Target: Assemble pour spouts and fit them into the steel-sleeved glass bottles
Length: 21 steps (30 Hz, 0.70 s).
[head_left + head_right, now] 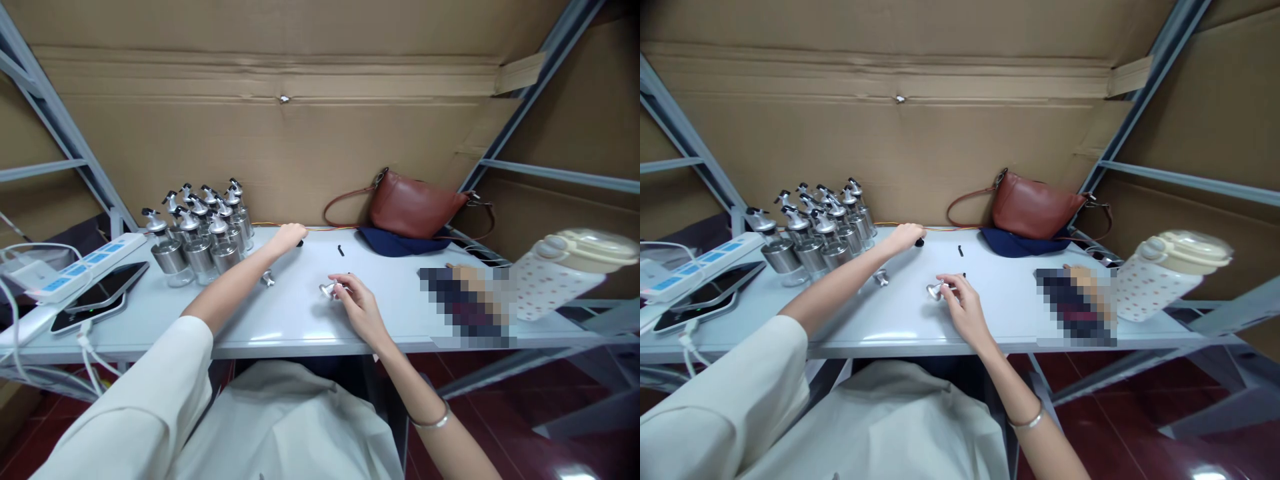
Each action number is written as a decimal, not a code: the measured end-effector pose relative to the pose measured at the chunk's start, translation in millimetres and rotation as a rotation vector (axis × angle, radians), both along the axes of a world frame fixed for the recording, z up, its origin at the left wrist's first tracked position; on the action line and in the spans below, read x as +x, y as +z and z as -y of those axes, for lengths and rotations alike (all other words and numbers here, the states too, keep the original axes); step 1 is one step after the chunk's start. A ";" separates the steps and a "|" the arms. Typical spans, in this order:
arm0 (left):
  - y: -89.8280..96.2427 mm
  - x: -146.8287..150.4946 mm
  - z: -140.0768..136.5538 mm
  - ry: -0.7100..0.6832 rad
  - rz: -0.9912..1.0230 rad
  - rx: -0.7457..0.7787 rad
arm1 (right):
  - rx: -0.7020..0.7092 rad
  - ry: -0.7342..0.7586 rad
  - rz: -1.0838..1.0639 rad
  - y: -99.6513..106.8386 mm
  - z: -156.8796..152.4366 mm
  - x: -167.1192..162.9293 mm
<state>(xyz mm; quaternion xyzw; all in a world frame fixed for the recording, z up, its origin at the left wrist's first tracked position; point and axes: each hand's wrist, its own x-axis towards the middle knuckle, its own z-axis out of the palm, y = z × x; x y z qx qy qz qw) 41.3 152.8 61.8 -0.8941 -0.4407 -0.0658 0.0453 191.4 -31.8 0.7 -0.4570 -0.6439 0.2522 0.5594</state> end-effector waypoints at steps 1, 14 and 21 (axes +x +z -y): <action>-0.3 0.3 -2.3 0.003 -0.013 0.008 | -0.005 0.001 -0.002 0.0 0.0 0.2; 5.9 0.1 14.4 -0.089 0.084 0.051 | -0.077 0.027 -0.104 -2.5 -0.3 -1.1; -8.8 -29.8 87.3 -0.208 0.780 -0.472 | -0.034 -0.026 -0.307 -2.1 1.7 -2.9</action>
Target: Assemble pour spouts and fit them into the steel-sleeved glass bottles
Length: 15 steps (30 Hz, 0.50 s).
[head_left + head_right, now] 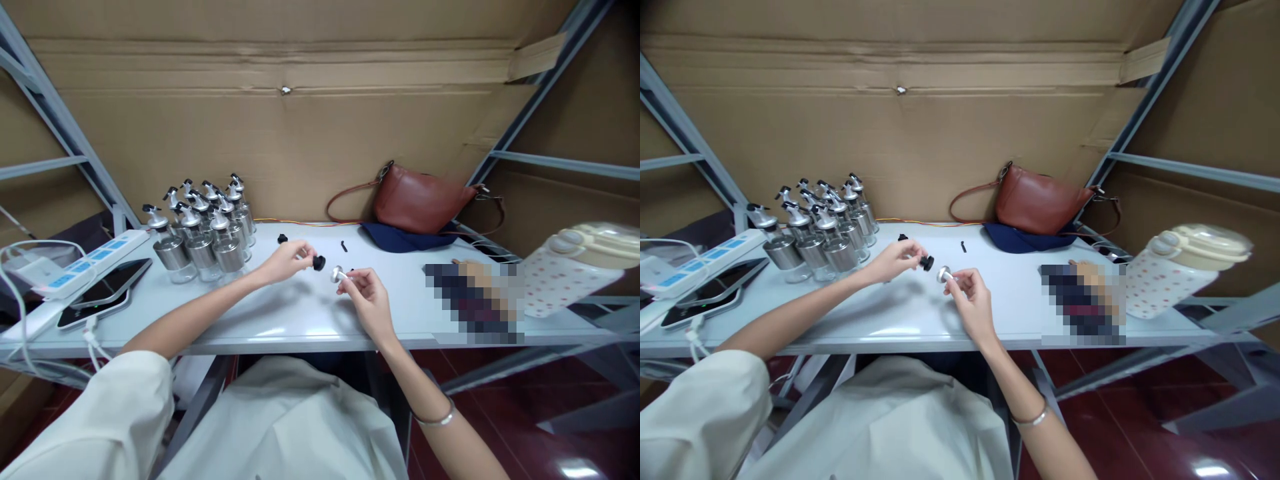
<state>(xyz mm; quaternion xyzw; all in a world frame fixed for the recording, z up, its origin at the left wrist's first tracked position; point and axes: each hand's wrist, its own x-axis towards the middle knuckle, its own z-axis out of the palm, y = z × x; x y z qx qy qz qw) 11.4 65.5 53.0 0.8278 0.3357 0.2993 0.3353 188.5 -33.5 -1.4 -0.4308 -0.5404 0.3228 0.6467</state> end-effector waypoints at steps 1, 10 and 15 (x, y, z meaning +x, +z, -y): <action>-5.0 -4.4 8.6 -0.048 0.126 -0.185 | 0.018 0.007 -0.008 0.7 0.9 -0.4; -23.2 -13.1 36.0 -0.127 0.565 -0.777 | 0.069 0.121 0.096 1.9 6.5 -2.0; -23.5 -12.5 38.7 -0.122 0.582 -0.811 | 0.085 0.136 0.135 1.5 6.3 -1.7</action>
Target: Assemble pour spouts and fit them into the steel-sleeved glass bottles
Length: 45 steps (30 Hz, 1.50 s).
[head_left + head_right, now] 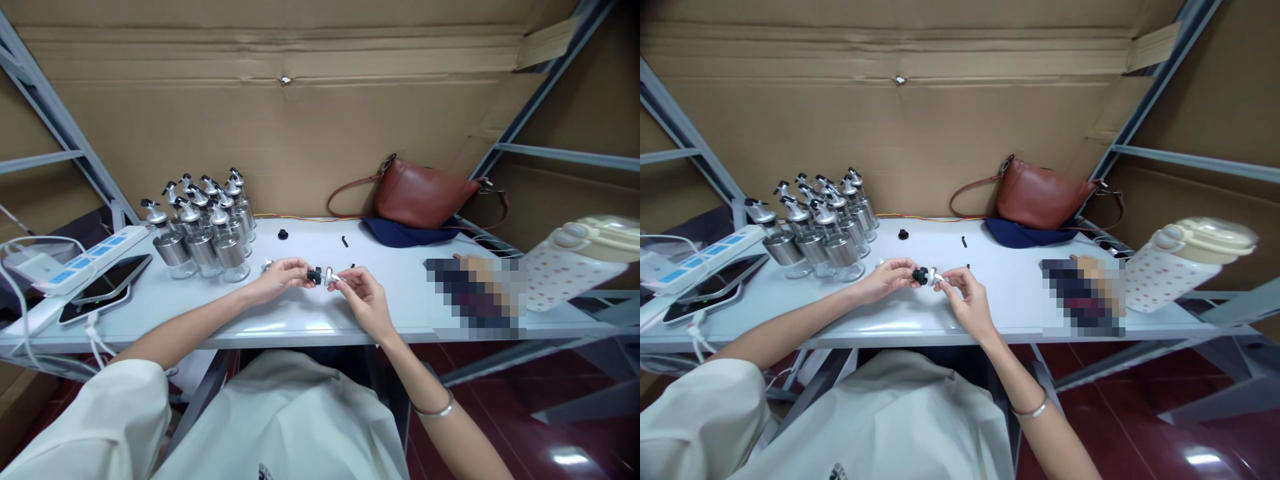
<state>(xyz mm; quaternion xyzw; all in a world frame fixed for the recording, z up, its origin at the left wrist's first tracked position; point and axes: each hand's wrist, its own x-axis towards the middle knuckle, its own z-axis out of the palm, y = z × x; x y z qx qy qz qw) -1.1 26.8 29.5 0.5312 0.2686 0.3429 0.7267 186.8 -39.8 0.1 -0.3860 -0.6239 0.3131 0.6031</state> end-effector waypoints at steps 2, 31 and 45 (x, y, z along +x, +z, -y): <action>0.0 -0.4 0.3 0.006 0.005 -0.004 | 0.008 -0.002 0.023 -0.2 0.0 0.2; -10.0 -6.2 -3.6 0.101 -0.110 0.104 | 0.195 -0.136 0.395 -3.3 0.0 1.9; -7.0 -6.2 0.5 0.081 -0.213 0.175 | 0.270 -0.098 0.429 -3.3 2.2 1.3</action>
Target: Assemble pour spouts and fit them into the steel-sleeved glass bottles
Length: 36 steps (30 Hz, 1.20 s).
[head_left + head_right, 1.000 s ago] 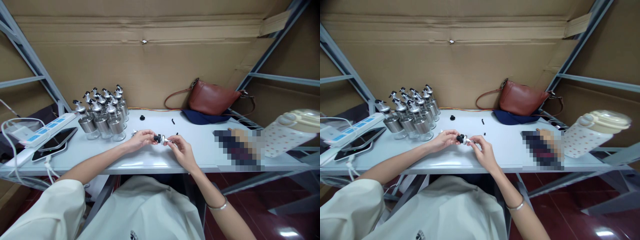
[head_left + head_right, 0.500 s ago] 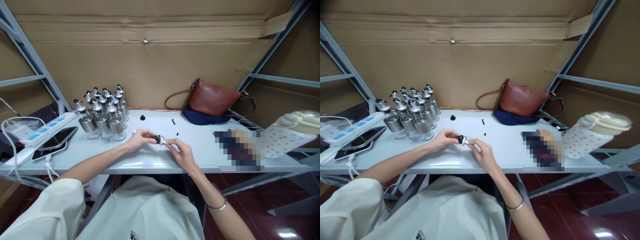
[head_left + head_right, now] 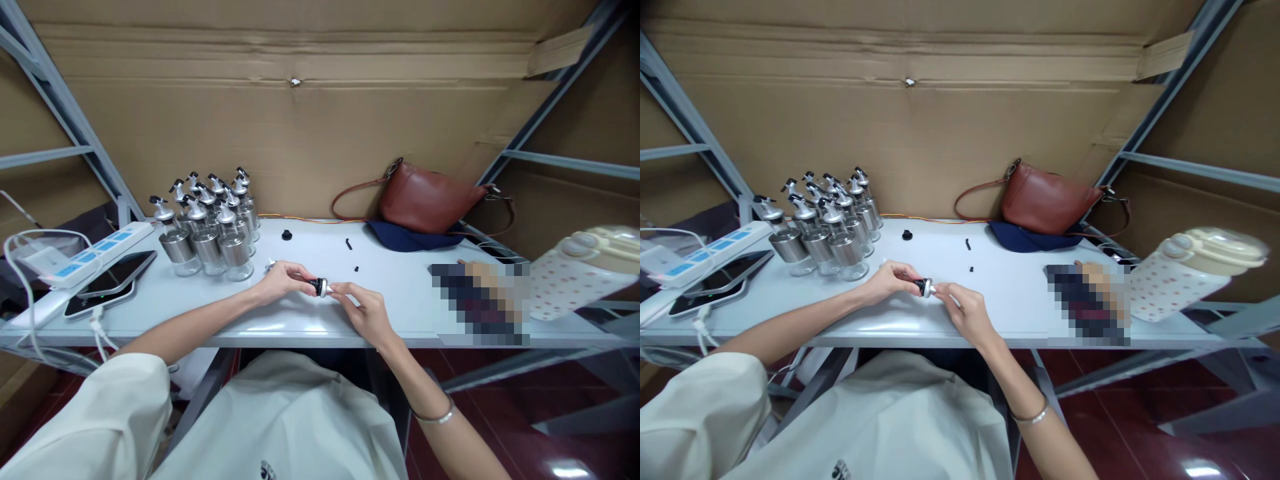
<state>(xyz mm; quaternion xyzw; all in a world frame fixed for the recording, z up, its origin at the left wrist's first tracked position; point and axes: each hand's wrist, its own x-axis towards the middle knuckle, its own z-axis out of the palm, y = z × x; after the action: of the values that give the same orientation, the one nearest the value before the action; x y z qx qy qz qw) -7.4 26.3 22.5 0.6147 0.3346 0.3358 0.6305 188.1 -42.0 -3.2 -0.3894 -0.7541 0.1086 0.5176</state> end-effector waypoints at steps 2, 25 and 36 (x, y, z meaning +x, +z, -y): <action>1.3 0.6 1.4 -0.006 0.003 0.014 | -0.060 -0.002 -0.025 1.3 0.2 -0.3; -7.7 9.9 17.7 0.091 -0.154 0.515 | -0.276 -0.120 -0.250 6.3 -4.6 -3.0; -7.5 9.0 17.6 0.006 -0.083 0.415 | -0.372 0.093 -0.295 3.5 -5.6 -4.4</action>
<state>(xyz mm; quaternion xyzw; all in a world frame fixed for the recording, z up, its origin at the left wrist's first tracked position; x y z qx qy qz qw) 1.6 8.7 15.1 0.7435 0.2859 0.3738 0.4751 183.7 -36.4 0.3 -0.4226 -0.6545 0.3251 0.5360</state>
